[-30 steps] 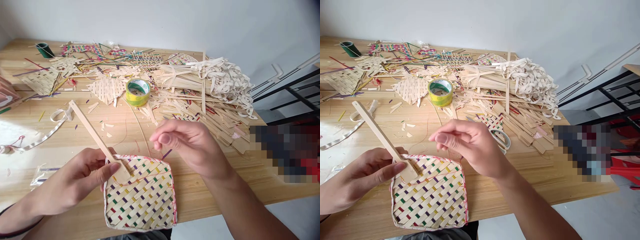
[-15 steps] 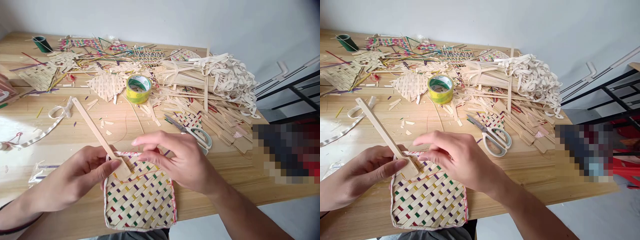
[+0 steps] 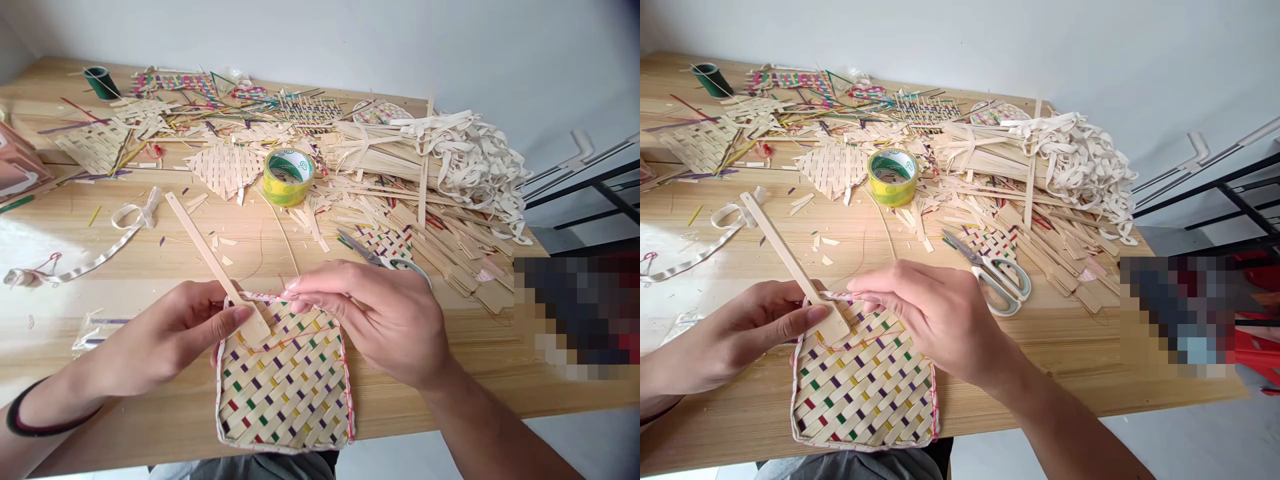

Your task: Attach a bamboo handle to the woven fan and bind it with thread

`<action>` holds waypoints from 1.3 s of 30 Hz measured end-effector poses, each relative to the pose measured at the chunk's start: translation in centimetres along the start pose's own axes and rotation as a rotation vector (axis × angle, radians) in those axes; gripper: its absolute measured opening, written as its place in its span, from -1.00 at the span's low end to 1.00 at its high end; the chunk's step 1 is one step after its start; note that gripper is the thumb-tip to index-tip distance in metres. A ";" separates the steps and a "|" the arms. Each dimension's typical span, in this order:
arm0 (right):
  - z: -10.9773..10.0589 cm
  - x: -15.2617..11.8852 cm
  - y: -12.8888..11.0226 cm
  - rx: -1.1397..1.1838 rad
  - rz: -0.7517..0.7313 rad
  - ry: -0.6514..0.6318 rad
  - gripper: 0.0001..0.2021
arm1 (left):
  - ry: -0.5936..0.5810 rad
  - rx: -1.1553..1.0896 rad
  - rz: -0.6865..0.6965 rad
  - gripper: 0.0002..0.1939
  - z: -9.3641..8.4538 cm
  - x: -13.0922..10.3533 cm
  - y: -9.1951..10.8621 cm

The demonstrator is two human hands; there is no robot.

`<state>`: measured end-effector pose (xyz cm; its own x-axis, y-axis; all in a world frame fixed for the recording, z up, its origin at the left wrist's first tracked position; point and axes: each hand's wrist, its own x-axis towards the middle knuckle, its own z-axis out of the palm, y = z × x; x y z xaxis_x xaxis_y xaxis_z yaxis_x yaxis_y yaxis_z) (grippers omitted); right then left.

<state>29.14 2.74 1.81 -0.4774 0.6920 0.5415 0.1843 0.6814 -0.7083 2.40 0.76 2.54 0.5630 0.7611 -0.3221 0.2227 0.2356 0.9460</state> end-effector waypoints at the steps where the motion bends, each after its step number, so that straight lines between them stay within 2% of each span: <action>1: 0.0 0.0 0.1 0.002 -0.023 0.007 -0.78 | -0.002 -0.008 0.004 -0.67 0.0 0.0 -0.1; 7: 0.8 -0.2 0.4 0.024 -0.104 0.015 -0.81 | 0.003 0.024 0.045 -0.67 -0.2 -0.2 0.0; 13: 1.1 -0.3 0.2 -0.032 -0.103 0.030 -0.66 | 0.026 0.075 0.030 -0.65 0.0 -0.4 -0.1; 20: 0.5 -0.1 0.1 -0.070 -0.049 0.031 -0.78 | 0.001 0.020 0.005 -0.62 -0.1 0.0 -0.2; 25: 0.5 -0.3 0.3 -0.038 -0.094 -0.012 -0.86 | 0.010 0.042 0.051 -0.67 0.0 -0.3 -0.1; 29: 0.7 -0.4 0.1 -0.031 -0.121 -0.045 -0.72 | 0.001 0.077 0.077 -0.67 0.1 -0.6 0.0; 32: 0.7 -0.4 -0.2 -0.031 -0.130 0.004 -0.69 | 0.014 0.106 0.080 -0.69 0.1 -0.6 0.0; 35: 0.7 -0.4 -0.4 -0.060 -0.105 0.028 -0.75 | 0.005 0.121 0.087 -0.68 0.1 -0.6 0.0; 39: 0.7 -0.4 -0.3 -0.051 -0.130 0.072 -0.73 | 0.069 0.143 0.085 -0.70 0.1 -0.7 -0.3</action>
<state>28.71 2.04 1.51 -0.4372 0.6114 0.6595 0.1697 0.7762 -0.6072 2.03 0.11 2.47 0.5298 0.8153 -0.2337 0.2907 0.0843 0.9531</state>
